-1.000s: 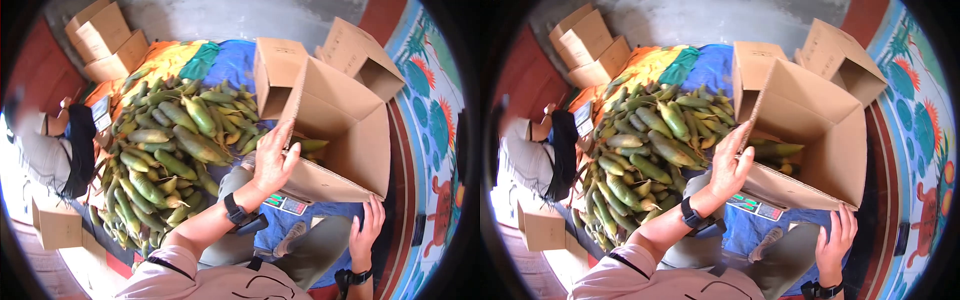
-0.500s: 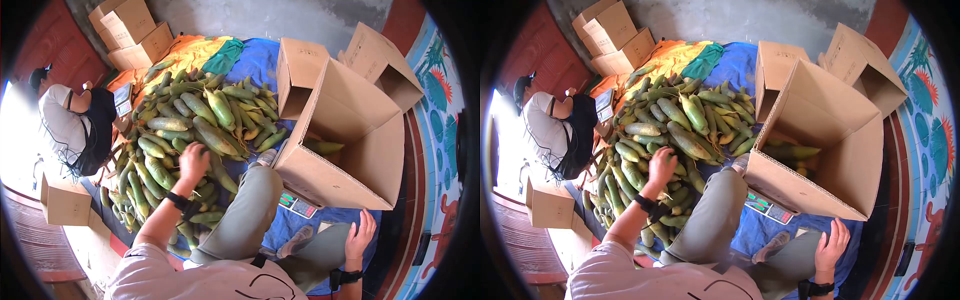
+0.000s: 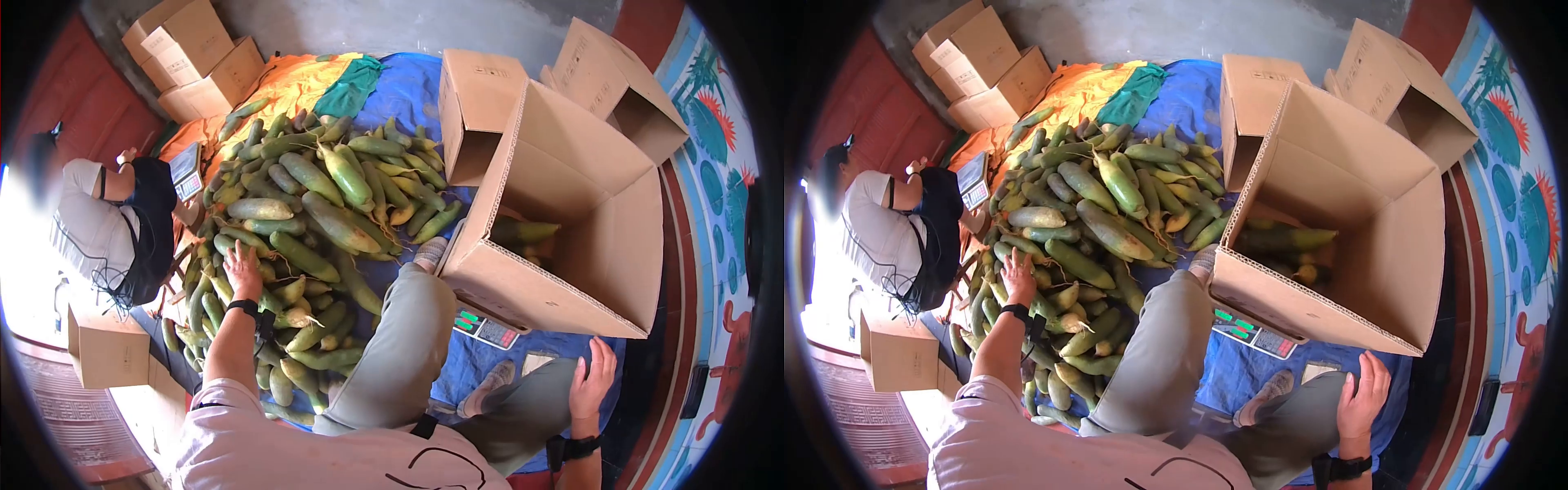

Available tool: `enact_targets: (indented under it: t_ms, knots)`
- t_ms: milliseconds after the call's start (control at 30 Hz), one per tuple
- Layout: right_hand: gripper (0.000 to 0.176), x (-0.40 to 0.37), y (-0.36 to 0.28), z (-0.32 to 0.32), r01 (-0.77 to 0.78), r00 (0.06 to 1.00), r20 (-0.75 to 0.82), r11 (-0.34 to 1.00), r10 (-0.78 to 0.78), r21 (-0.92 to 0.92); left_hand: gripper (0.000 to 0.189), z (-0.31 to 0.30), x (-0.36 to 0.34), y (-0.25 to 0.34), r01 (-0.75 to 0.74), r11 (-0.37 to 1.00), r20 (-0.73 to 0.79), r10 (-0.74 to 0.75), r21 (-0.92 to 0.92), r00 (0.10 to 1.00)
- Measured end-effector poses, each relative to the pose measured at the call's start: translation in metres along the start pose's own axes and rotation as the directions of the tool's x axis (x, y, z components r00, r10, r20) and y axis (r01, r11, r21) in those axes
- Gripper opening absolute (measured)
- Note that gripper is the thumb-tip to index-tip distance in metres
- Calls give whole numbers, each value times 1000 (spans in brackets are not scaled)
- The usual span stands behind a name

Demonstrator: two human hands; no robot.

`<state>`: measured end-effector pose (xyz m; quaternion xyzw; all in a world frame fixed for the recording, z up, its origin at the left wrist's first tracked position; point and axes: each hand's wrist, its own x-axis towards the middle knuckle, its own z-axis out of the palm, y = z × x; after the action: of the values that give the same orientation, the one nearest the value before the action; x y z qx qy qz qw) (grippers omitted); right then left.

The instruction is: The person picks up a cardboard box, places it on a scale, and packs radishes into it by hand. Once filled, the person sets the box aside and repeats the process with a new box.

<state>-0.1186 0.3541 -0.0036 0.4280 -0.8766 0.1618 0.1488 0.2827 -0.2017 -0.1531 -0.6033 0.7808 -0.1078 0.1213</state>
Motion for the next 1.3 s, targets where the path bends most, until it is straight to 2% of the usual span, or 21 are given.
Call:
enact_targets:
  t_ms: [133, 200, 233, 267, 400, 467, 500, 533, 600, 633, 700, 733, 800, 833, 900, 933, 1000, 1067, 1100, 1200, 1300]
  knots:
    - [39, 1, -3, 0, -17, 999, 37, 1000, 16, 10, 54, -7, -1, 6, 35, 997, 36, -33, -68, 999]
    - [39, 1, -2, 1, -14, 999, 36, 1000, 14, 6, 57, 34, 16, -9, -24, 998, -104, 17, -64, 994]
    - [39, 1, -2, 1, -10, 999, 40, 1000, 10, 6, 50, 31, 18, -11, -51, 998, -195, 54, 23, 979]
    - [39, 1, -3, 1, -15, 999, 39, 1000, 15, 2, 45, 28, 19, -13, -34, 999, -225, 36, 14, 974]
    - [39, 2, -4, 1, -6, 1000, 11, 1000, 6, 15, 39, 18, 27, -41, -19, 964, -306, -65, -264, 950]
    - [39, 2, -5, 3, -9, 1000, -3, 1000, 9, 9, 43, -15, 13, -40, 42, 839, -321, -253, -542, 913]
    - [39, 2, -5, 4, -10, 1000, -10, 1000, 11, 24, 40, -16, 7, -41, -1, 797, -399, -302, -605, 866]
    - [39, 3, -5, 4, -8, 1000, -18, 999, 9, 40, 37, -31, -2, -37, -12, 746, -393, -338, -666, 855]
    - [39, 3, -5, 6, 3, 999, -33, 999, -2, 42, 33, -20, 0, -40, -203, 348, -335, -379, -915, 862]
    - [39, 3, -5, 5, 13, 999, -39, 999, -11, 45, 33, -40, -10, -33, -207, 346, -339, -380, -915, 861]
    - [39, 4, -8, 3, 38, 998, -44, 998, -36, 43, 34, -110, -48, -5, -322, -89, -276, -336, -942, 900]
    - [39, 5, -10, 1, 65, 997, -42, 997, -63, 44, 34, -128, -58, 0, -327, -96, -278, -338, -940, 899]
    - [37, 9, -19, -7, 90, 995, -55, 994, -87, 57, 35, -161, -75, 8, -271, -366, -222, -172, -890, 960]
    - [37, 14, -28, -16, 135, 989, -73, 987, -129, 88, 35, -184, -88, 17, -277, -369, -227, -174, -887, 958]
    - [35, 23, -48, -34, 207, 974, -126, 967, -189, 151, 41, -226, -115, 42, -194, -604, -302, 81, -773, 950]
    - [35, 29, -59, -43, 205, 973, -133, 968, -186, 146, 38, -232, -123, 50, -138, -665, -344, 189, -734, 920]
    - [35, 38, -82, -61, 331, 929, -244, 920, -278, 210, 42, -261, -154, 82, -49, -688, -361, 317, -724, 877]
    - [41, 45, -103, -72, 405, 896, -281, 892, -344, 201, 47, -270, -174, 109, 101, -672, -355, 505, -733, 787]
    - [50, 48, -110, -72, 424, 892, -266, 881, -365, 212, 49, -271, -182, 121, 178, -659, -344, 581, -731, 738]
    - [63, 57, -132, -74, 385, 919, -192, 887, -344, 254, 51, -271, -202, 153, 381, -603, -331, 748, -701, 575]
    - [69, 50, -125, -65, 301, 953, -131, 888, -272, 347, 46, -275, -213, 171, 506, -571, -373, 815, -647, 443]
